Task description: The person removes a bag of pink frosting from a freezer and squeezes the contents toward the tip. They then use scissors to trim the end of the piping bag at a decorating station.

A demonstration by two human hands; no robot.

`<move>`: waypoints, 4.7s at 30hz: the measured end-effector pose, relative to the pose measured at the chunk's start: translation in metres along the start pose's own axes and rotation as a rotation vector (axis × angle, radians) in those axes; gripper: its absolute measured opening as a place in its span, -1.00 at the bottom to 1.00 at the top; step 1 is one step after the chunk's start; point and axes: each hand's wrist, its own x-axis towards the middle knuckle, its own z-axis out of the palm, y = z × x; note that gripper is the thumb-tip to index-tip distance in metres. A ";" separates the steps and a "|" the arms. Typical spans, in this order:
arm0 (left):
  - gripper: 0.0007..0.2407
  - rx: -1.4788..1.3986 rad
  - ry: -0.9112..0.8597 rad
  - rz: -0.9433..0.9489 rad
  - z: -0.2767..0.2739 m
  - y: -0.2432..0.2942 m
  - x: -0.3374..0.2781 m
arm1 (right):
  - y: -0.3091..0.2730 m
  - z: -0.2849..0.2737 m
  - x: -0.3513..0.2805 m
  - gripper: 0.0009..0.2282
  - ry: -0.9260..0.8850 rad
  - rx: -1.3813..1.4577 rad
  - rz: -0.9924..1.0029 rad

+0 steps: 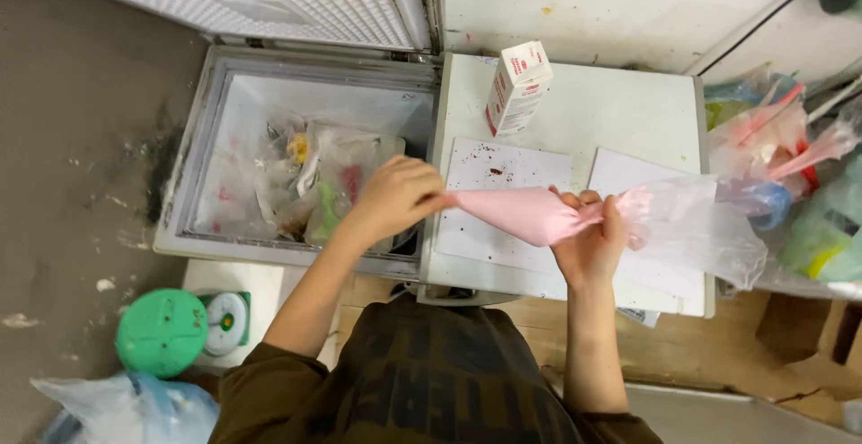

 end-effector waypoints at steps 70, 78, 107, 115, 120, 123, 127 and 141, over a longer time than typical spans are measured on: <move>-0.43 -0.708 0.928 -0.951 0.013 -0.158 -0.311 | 0.463 0.067 0.279 -0.51 -0.703 -1.634 0.149; -0.41 -0.770 0.830 -0.695 -0.056 -0.190 -0.252 | 0.159 0.294 0.193 -0.76 -0.512 -1.508 -1.386; -0.31 -1.799 0.475 -0.533 0.110 0.101 -0.128 | 0.141 -0.111 -0.151 -0.66 -0.260 -1.205 0.166; -0.36 -1.855 0.065 -0.681 0.198 0.196 -0.092 | 0.013 -0.104 -0.301 -0.56 0.238 -0.758 -0.476; -0.36 -1.839 -0.188 -0.680 0.223 0.241 -0.077 | -0.001 -0.094 -0.352 -0.68 0.517 -0.852 -0.662; -0.37 -1.858 -0.322 -0.618 0.232 0.260 -0.065 | -0.005 -0.087 -0.360 -0.71 0.768 -0.902 -0.702; -0.38 -1.837 -0.505 -0.570 0.245 0.268 -0.044 | -0.008 -0.083 -0.371 -0.71 0.893 -0.966 -0.755; -0.53 -1.650 -0.837 -0.636 0.308 0.244 -0.007 | -0.019 -0.271 -0.554 -0.78 1.675 -0.592 -0.740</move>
